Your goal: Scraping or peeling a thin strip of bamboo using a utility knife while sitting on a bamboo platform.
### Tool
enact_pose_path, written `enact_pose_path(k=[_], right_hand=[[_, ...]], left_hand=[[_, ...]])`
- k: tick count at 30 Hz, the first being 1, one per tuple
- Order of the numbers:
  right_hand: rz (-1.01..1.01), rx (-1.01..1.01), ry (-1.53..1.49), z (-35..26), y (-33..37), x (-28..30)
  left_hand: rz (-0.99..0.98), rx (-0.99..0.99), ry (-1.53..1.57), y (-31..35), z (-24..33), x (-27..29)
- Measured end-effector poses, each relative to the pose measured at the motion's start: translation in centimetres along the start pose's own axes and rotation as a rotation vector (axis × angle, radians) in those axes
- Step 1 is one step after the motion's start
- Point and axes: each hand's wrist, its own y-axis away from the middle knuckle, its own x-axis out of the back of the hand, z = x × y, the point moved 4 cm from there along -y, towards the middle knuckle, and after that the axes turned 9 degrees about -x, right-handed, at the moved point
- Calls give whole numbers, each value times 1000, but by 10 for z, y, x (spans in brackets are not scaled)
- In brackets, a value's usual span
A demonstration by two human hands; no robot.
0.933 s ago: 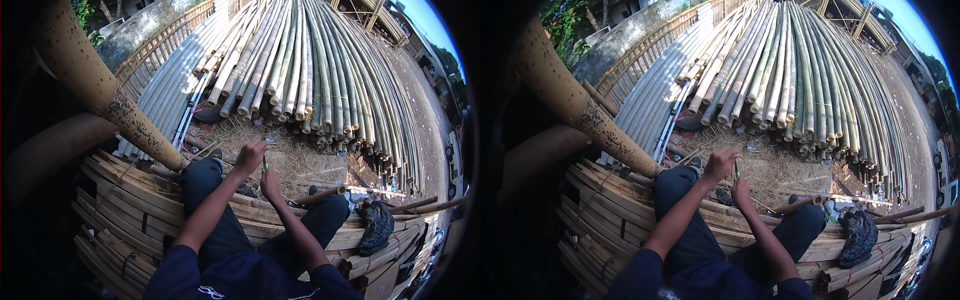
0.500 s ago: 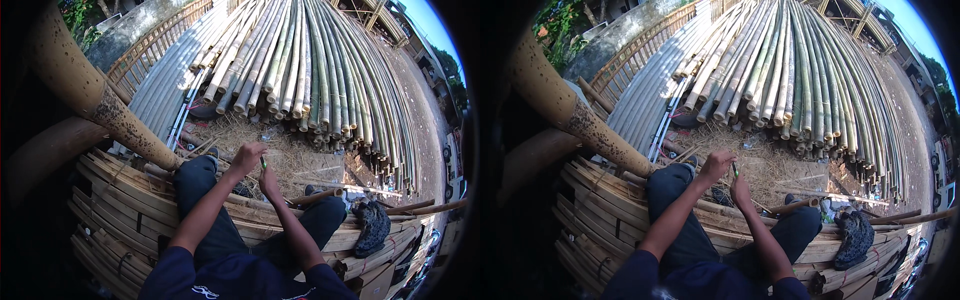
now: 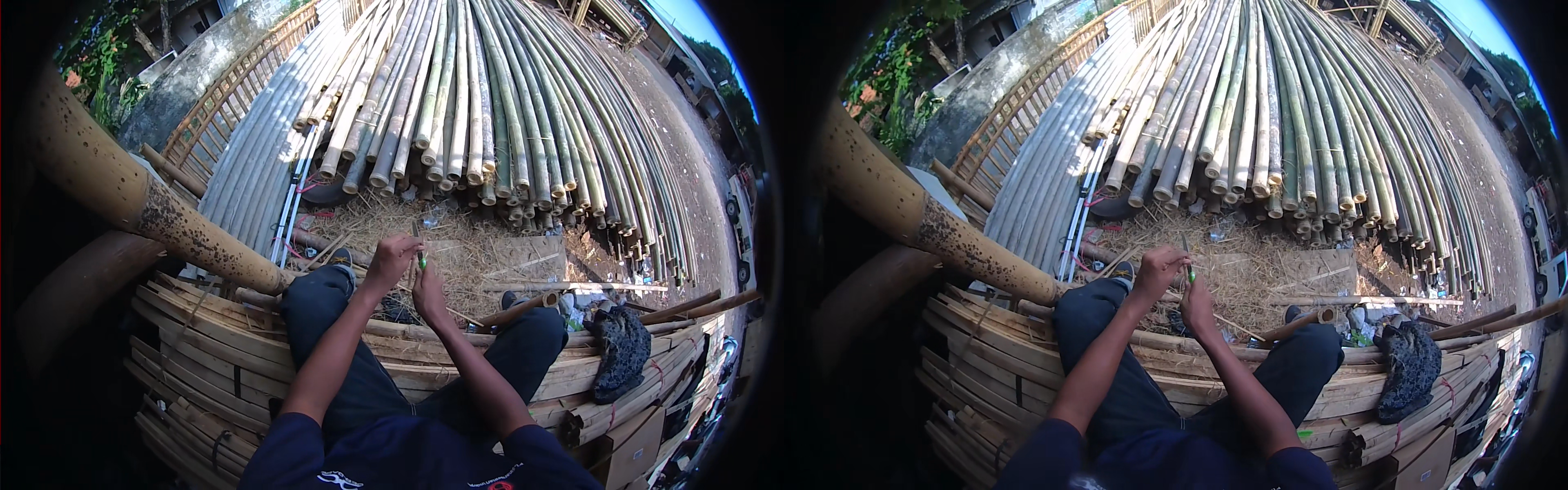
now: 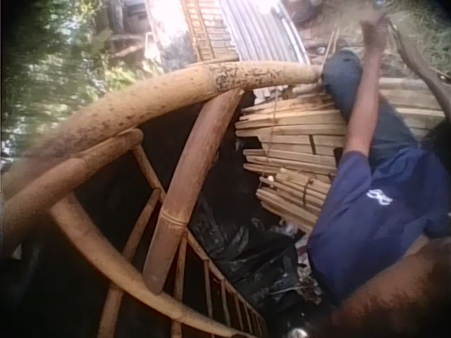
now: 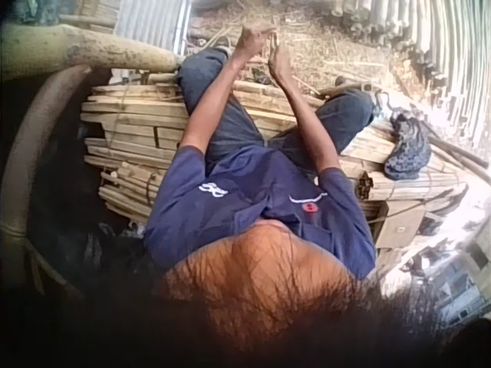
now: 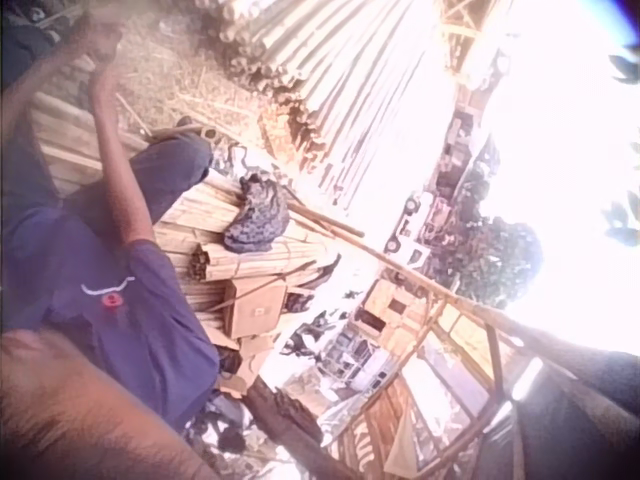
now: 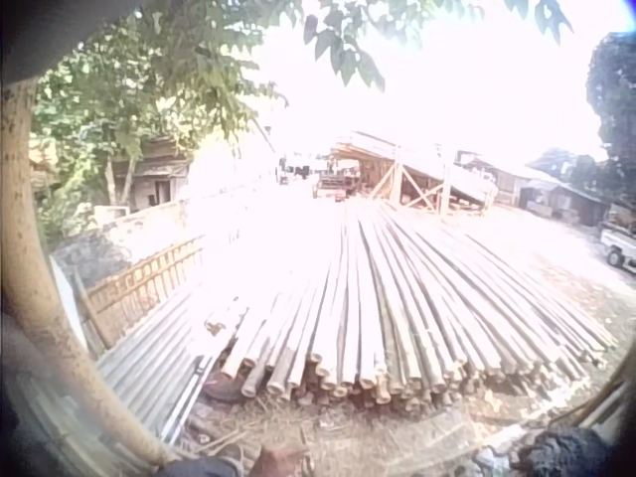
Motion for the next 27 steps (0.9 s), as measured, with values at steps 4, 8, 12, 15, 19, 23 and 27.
enact_pose_path(k=[4,8,12,15,19,23,27], right_hand=[[-38,-97,72,34,-5,0],[-27,-7,-158,-10,5,6],[-60,-57,-41,18,2,0],[-20,-23,-87,4,-5,2],[-37,-40,-26,13,9,9],[-100,-88,-44,27,-5,-2],[-128,-76,-108,7,0,0]], left_hand=[[-81,22,24,-1,-1,-12],[-4,149,87,2,-3,-2],[-37,134,13,5,-6,-10],[40,97,-20,0,-2,-5],[32,171,-11,5,-8,-5],[72,151,47,4,-5,-16],[127,286,66,6,-8,-12]])
